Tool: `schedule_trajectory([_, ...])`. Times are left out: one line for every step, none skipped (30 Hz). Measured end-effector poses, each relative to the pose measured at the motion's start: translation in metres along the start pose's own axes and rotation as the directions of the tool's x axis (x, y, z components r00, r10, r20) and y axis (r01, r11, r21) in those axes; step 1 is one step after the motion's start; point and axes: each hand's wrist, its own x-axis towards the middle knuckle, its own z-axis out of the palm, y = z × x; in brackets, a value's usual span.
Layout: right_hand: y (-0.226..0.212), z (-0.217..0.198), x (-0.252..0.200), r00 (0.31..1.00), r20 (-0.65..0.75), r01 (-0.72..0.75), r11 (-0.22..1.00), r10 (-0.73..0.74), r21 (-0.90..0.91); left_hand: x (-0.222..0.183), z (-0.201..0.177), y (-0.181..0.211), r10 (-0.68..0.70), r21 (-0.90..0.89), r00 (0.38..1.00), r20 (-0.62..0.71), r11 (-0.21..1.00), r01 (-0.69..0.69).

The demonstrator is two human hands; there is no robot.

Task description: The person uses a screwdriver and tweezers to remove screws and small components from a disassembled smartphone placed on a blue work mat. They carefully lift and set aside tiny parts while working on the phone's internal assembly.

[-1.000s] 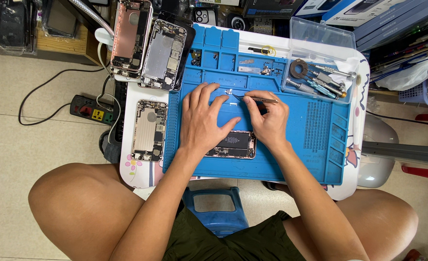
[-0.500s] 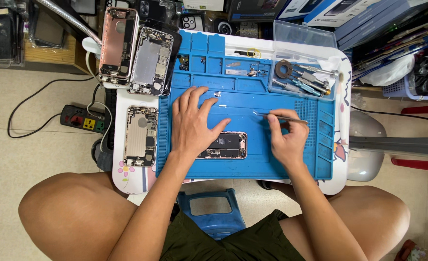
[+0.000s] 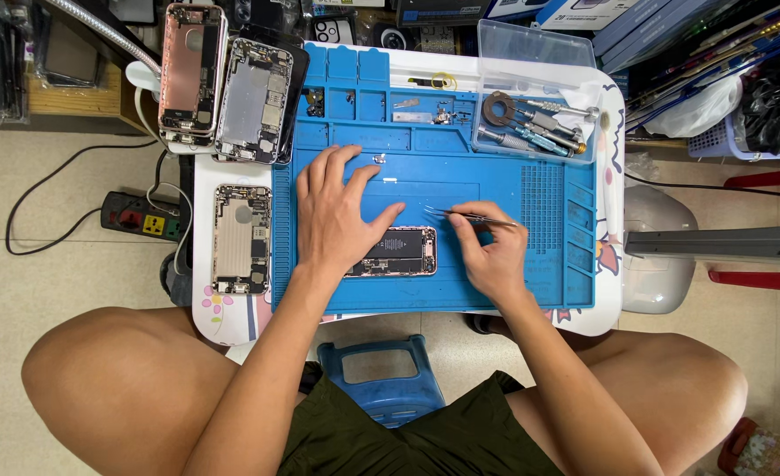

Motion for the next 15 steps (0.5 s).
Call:
schedule_trajectory([-0.0001,0.0028,0.0006,1.000,0.001,0.000,1.000,0.000,0.003,-0.0007,-0.0005,0.0000,-0.001,0.003,1.000,0.001,1.000,0.001])
schedule_trajectory([0.0001,0.0049,0.0017,1.000,0.009,-0.001,1.000,0.001,-0.003,-0.0003,-0.0005,0.0005,-0.003,0.001,1.000,0.004,1.000,0.003])
schedule_trajectory([0.0002,0.0071,0.0029,1.000,0.018,-0.002,1.000,0.002,-0.008,0.0001,-0.0005,0.0008,-0.005,0.000,1.000,0.006,1.000,0.005])
schedule_trajectory([0.0008,0.0071,0.0030,1.000,0.018,-0.001,1.000,0.001,-0.006,0.0001,-0.0004,0.0010,-0.006,0.001,1.000,0.006,1.000,0.006])
schedule_trajectory([0.0012,0.0074,0.0031,1.000,0.015,0.001,1.000,-0.001,-0.020,0.0001,-0.0003,0.0008,-0.004,0.001,1.000,0.004,1.000,0.004])
schedule_trajectory([0.0016,0.0073,0.0033,1.000,0.014,0.003,0.999,-0.003,-0.034,-0.0001,-0.0001,0.0009,-0.003,0.000,1.000,0.003,1.000,0.003])
schedule_trajectory([0.0010,0.0080,0.0036,1.000,0.015,0.004,0.999,-0.004,-0.033,-0.0002,-0.0006,0.0007,-0.005,0.001,1.000,0.002,1.000,0.005])
schedule_trajectory([0.0006,0.0081,0.0039,1.000,0.018,0.005,0.999,-0.004,-0.040,0.0001,-0.0006,0.0009,-0.010,-0.004,1.000,0.009,1.000,0.010])
schedule_trajectory([0.0002,0.0083,0.0043,1.000,0.021,0.006,0.999,-0.005,-0.047,0.0004,-0.0006,0.0011,-0.015,-0.008,1.000,0.015,1.000,0.015])
schedule_trajectory([-0.0012,0.0080,0.0052,1.000,0.022,0.008,0.999,-0.007,-0.046,0.0006,-0.0004,0.0010,-0.016,-0.008,1.000,0.014,1.000,0.016])
schedule_trajectory([-0.0027,0.0078,0.0060,1.000,0.020,0.012,0.999,-0.011,-0.045,0.0008,-0.0001,0.0009,-0.015,-0.013,1.000,0.014,1.000,0.015])
schedule_trajectory([-0.0042,0.0078,0.0057,1.000,0.019,0.015,0.999,-0.014,-0.042,0.0000,-0.0001,0.0009,-0.014,-0.019,1.000,0.016,1.000,0.014])
schedule_trajectory([-0.0044,0.0083,0.0056,1.000,0.020,0.015,0.999,-0.014,-0.042,-0.0001,-0.0004,0.0006,-0.015,-0.018,1.000,0.016,1.000,0.015])
schedule_trajectory([-0.0047,0.0084,0.0054,1.000,0.018,0.015,0.999,-0.014,-0.044,0.0000,-0.0005,0.0005,-0.015,-0.015,1.000,0.019,1.000,0.016])
schedule_trajectory([-0.0049,0.0085,0.0053,1.000,0.016,0.015,0.999,-0.014,-0.047,0.0001,-0.0006,0.0005,-0.016,-0.013,1.000,0.023,1.000,0.016])
